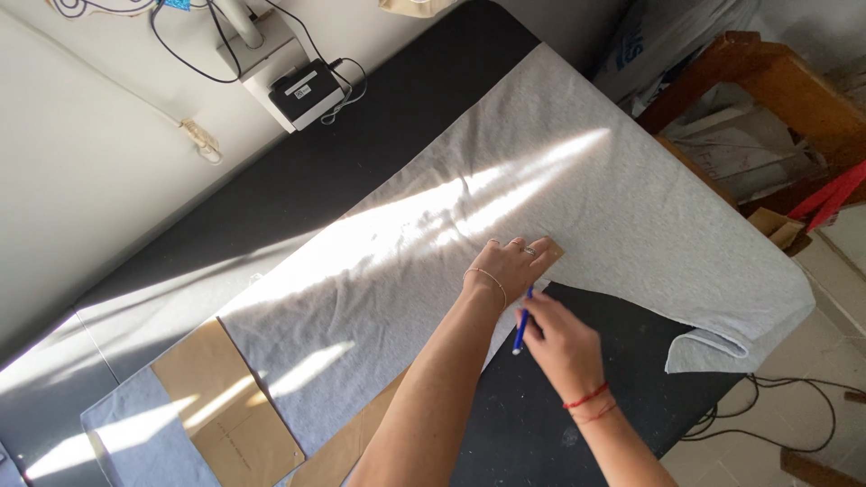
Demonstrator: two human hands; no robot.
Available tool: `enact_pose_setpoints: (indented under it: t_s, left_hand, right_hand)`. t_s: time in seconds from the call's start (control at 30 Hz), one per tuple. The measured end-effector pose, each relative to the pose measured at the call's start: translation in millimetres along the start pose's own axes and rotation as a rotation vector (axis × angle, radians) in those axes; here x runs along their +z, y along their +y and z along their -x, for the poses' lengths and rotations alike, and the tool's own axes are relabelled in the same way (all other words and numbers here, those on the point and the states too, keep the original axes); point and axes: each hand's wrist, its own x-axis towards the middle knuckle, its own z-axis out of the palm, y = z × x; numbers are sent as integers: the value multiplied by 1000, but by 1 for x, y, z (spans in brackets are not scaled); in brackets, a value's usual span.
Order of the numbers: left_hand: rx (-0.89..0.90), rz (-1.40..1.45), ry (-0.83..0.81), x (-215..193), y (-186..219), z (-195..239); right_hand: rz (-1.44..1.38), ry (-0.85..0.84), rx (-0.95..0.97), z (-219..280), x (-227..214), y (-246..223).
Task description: Tracing patterns onto fabric with a pen and cutting them out using a rotary cutter and scissors
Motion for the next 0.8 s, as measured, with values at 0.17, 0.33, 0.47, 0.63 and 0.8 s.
enact_pose_setpoints:
  t_s: [0.17,0.33,0.47,0.63,0.8]
  left_hand:
    - [195,-46,-374,-45,-17,-4]
    - [191,-84,-410,-37,-13,5]
    - [126,-157,-119,-28,-10,66]
    - [-368,375,297,-42,-10,237]
    - [-835,386,367,-25,24,401]
  right_hand:
    - [-93,-120,-39,38,16,-37]
    - [-205,-216,97,46,10,-50]
    - [-384,-57,261,33,-13,-53]
    - [-750,-171,600,48,-25,-68]
    - [-852,-504,430,70,-12,-131]
